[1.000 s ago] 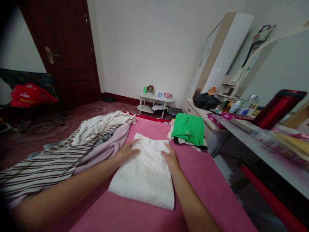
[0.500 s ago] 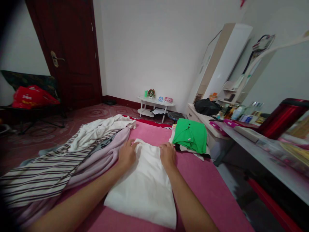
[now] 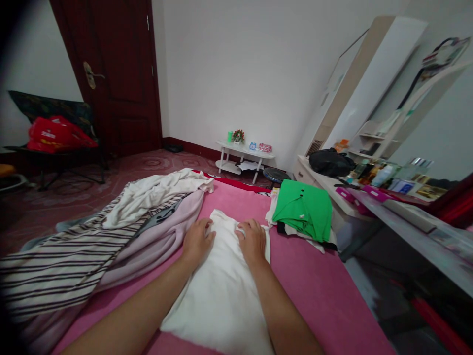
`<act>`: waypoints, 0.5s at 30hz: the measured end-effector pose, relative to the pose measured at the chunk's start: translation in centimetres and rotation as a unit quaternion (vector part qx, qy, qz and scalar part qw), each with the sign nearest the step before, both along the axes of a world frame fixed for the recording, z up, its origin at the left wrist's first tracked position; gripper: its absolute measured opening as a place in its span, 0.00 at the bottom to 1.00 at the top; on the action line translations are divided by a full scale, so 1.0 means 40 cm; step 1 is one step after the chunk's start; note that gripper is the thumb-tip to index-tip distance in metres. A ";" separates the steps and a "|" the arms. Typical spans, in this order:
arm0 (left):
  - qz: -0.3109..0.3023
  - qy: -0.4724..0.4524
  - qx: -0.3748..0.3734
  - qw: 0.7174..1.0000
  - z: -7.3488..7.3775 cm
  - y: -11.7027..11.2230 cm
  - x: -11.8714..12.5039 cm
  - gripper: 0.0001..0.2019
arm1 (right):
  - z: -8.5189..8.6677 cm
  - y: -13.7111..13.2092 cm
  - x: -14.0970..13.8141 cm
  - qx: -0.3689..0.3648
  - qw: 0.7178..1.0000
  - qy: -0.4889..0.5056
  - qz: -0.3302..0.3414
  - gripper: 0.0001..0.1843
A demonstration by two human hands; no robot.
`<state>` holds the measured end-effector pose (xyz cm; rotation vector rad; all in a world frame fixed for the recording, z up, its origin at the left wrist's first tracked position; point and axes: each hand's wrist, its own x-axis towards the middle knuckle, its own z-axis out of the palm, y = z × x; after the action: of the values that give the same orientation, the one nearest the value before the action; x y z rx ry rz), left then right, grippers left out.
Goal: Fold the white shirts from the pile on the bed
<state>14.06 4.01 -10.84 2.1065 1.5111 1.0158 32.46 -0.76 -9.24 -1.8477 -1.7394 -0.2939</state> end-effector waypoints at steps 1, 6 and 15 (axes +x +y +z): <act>0.000 -0.004 -0.007 1.000 0.000 0.002 0.000 0.15 | 0.000 0.001 -0.001 -0.011 1.000 -0.001 0.000 0.04; -0.004 -0.034 -0.041 0.999 0.001 0.007 -0.002 0.14 | 0.004 0.011 -0.008 -0.050 0.998 -0.030 -0.002 0.03; 0.023 -0.142 -0.060 0.988 0.025 0.011 -0.007 0.11 | 0.067 0.090 -0.002 -0.017 0.997 -0.033 -0.063 0.05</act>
<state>13.78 4.47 -9.86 1.7663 1.4456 1.1538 32.36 2.83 -6.54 -1.9980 -1.6825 -0.3808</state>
